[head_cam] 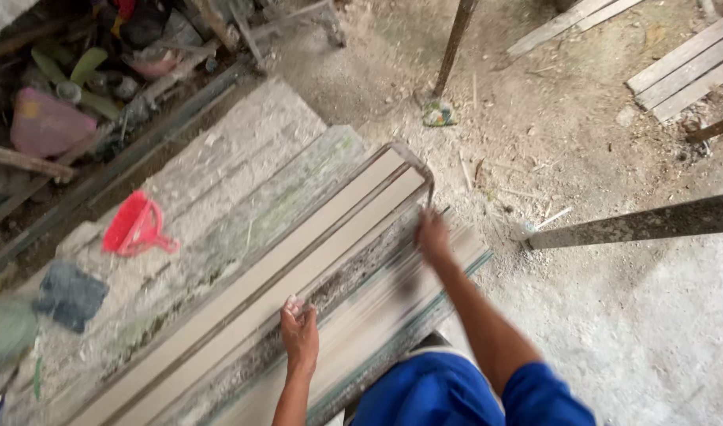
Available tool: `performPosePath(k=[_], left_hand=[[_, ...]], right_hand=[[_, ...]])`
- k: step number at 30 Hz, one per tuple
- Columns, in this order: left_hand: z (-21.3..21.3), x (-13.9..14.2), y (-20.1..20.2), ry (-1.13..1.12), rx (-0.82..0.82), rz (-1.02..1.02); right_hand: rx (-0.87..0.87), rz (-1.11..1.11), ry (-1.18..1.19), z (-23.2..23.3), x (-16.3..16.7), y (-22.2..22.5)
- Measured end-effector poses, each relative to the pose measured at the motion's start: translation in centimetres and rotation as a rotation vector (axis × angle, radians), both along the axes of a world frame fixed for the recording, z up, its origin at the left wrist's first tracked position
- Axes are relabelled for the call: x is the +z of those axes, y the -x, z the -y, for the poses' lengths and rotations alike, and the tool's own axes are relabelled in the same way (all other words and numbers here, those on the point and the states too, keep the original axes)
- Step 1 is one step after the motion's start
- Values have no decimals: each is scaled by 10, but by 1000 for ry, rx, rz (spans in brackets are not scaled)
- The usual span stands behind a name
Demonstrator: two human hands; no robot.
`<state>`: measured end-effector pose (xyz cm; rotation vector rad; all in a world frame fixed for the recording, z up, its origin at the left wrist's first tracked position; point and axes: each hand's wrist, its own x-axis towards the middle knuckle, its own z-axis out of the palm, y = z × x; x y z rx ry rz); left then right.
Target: The person scrapes residue from the grooved channels of long decorative molding strips laid on a dusty workbench, running a small scraping tool along each groove while steadying the strips with the other hand, working along the length of each piece.
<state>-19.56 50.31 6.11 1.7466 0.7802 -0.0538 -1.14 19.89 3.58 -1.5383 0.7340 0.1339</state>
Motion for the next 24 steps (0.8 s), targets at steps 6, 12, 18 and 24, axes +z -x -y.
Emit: performPosePath(k=[6,12,18,24], left_hand=[[-36,-49,39,82,200,85],[-54,-85,105,-71,273,83],[-61,-82,129,-263,349,52],[-53,-67,118,-271,389,49]], right_hand=[[16,12,95,130,65,-75],[216,-40,185,96,96,-28],[648,-73,235,0,57,7],[1284,555,912,-139,61,-56]])
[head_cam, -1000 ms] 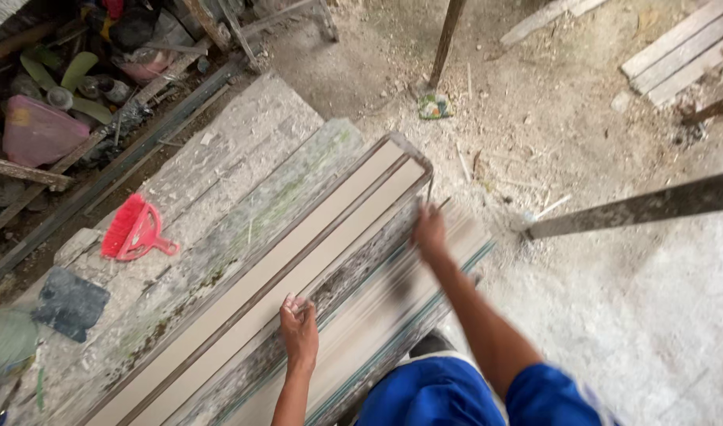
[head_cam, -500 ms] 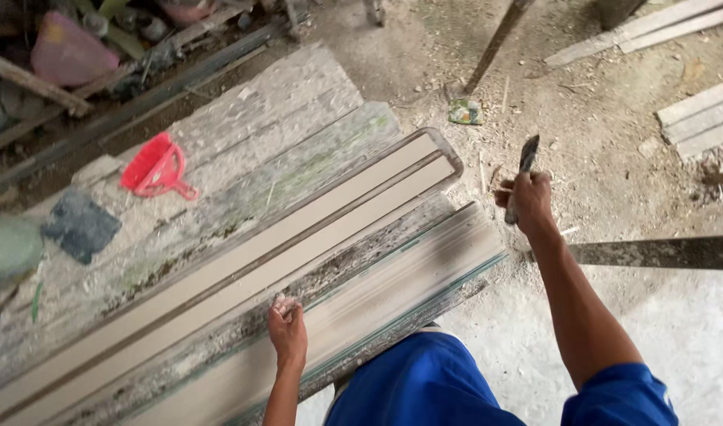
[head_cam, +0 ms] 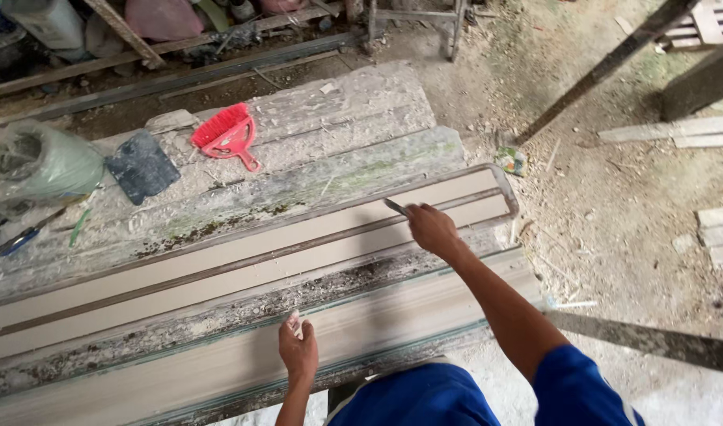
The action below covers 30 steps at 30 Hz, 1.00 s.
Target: The person scrapes residue from the grooved channels of long decorative molding strips laid on a dusty workbench, running a small scraping tool along each groove while steadying the strips with the other hand, working along the length of each piece.
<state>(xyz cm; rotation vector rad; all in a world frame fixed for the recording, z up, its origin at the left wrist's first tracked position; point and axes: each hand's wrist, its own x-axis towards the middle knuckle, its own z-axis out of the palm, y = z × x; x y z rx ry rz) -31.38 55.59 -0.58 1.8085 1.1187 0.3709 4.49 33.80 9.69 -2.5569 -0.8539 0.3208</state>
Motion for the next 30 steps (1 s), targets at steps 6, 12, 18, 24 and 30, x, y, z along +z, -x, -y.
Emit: performPosePath(k=[6,12,18,24,30], left_hand=[[37,20,-42,123,43,196],[67,36,-77,199,70,191],[82,35,-109,161,58,153],[87,40,-137,153,2,107],[83,62,-166,178,-47,174]], right_hand=[[298,73,404,-145,25,-49],[445,78,688,-117,-10,-97],[97,-35,1037,77,16,-233],[113,-68,1116,140,57,-299],[740,484,854,62,4,-251]])
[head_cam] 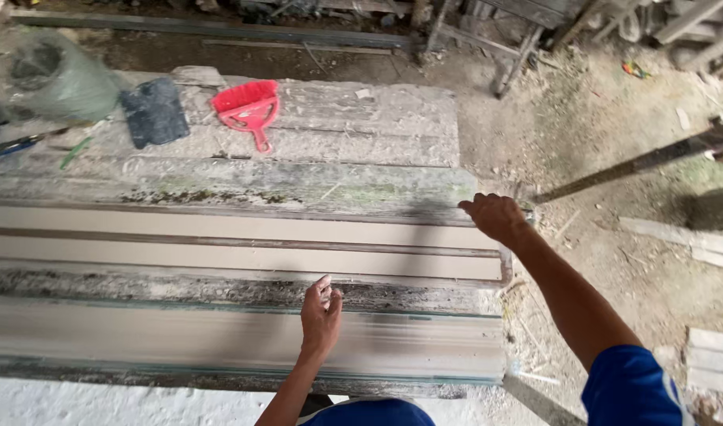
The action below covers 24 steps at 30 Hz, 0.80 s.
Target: The person scrapes residue from the grooved channels of long decorative molding strips laid on a dusty workbench, running a small scraping tool along each groove while steadying the strips with the other hand, working along the length of each piece.
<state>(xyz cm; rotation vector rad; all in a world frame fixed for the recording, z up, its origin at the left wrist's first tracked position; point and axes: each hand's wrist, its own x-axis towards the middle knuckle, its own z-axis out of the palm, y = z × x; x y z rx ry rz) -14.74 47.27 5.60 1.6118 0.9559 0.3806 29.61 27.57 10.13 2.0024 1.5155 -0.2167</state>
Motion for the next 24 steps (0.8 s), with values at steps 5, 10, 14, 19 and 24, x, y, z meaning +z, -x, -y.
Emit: performPosePath(k=[5,10,14,19,24], left_hand=[[-24,7,23,59,90,52],[-57,-6,87,-12,205,83],[-87,-12,133,-97,288,34],[-143,-13,165,-19,331,23],[-210,-12,200,48,313,108]], right_hand=[[-68,-111,-11,-36,-14,14],[71,-166,11,-104,-23,44],[7,-265,-8,-185,-37,89],[81,-222,-51,-274,-30,147],[96,-206,-58,-373,-30,225]])
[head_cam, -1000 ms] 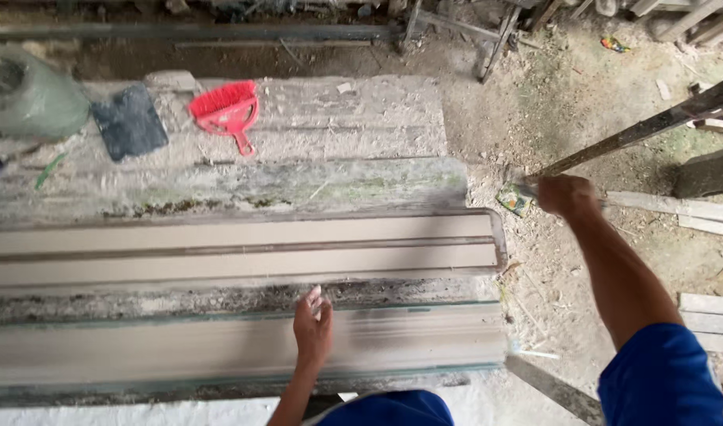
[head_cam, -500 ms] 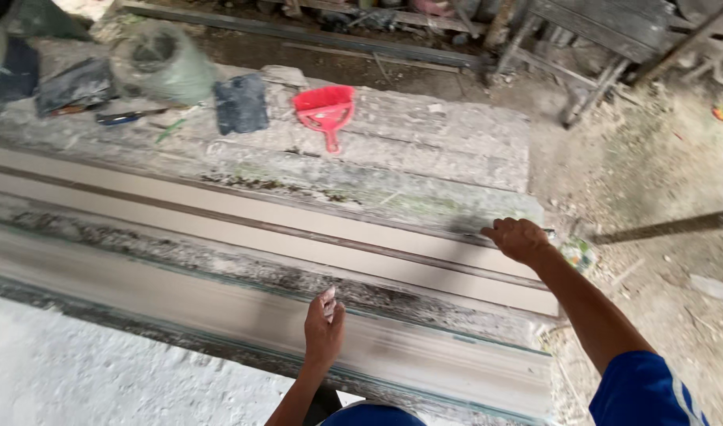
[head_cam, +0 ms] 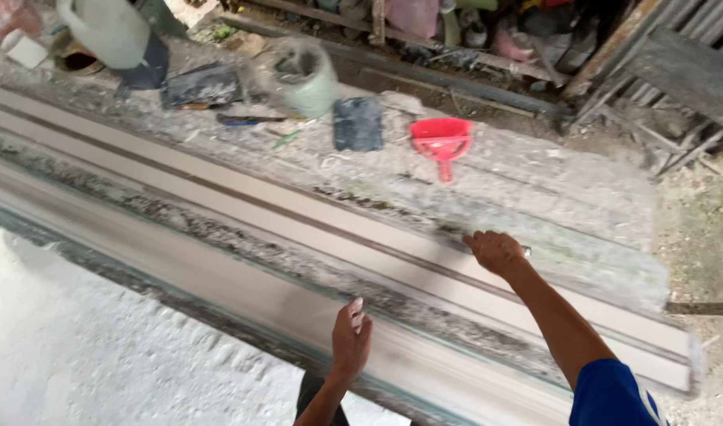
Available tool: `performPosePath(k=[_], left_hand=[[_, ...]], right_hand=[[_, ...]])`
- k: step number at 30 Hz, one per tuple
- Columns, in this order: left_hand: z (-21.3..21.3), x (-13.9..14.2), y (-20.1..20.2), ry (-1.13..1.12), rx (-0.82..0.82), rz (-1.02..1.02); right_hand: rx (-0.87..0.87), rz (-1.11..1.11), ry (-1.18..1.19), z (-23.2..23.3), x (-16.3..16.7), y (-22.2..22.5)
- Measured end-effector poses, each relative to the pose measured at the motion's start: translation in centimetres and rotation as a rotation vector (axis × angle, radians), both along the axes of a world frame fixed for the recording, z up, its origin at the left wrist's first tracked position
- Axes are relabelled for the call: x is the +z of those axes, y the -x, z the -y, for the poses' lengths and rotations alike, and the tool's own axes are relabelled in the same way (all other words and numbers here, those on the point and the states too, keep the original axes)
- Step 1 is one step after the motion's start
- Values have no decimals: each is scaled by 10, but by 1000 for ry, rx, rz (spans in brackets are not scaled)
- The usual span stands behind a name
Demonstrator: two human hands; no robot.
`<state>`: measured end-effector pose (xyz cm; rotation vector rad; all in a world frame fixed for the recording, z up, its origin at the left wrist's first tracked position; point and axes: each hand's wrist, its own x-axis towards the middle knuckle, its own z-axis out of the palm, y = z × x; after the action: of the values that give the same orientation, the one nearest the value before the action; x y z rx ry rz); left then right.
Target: The person scrapes residue from the grooved channels of long decorative molding strips laid on a dusty workbench, running a small scraping tool along each groove while steadying the strips with the other hand, working along the length of each piece.
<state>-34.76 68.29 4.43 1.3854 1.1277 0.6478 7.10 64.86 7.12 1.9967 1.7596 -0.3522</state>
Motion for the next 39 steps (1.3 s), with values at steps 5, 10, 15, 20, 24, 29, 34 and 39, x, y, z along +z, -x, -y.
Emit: performPosePath(k=[5,10,15,20,24,29,34,39], left_hand=[[-104,0,74,-89,-49,-15],[-190,1,173,-66,62,-63],[-228,5,249,77,191,-183],[-228,-5,276,91,351,-87],[-215,-11,262,113,285,-58],[-198,-6,208,54,146,-18],[-158,-4,130,37,41,27],[-88,-15,42,23,-11,31]], right_hand=[[-52,-109,-95,-122,-12,75],[-40,-88,-19,-269,-8,173],[-169,-178,-44,-404,7,276],[-366,-247,-108,-448,8,309],[-493,-208,-91,-406,-1,280],[-483,-141,-81,-287,5,207],[-604,-91,0,-139,25,120],[-670,-72,72,5,28,22]])
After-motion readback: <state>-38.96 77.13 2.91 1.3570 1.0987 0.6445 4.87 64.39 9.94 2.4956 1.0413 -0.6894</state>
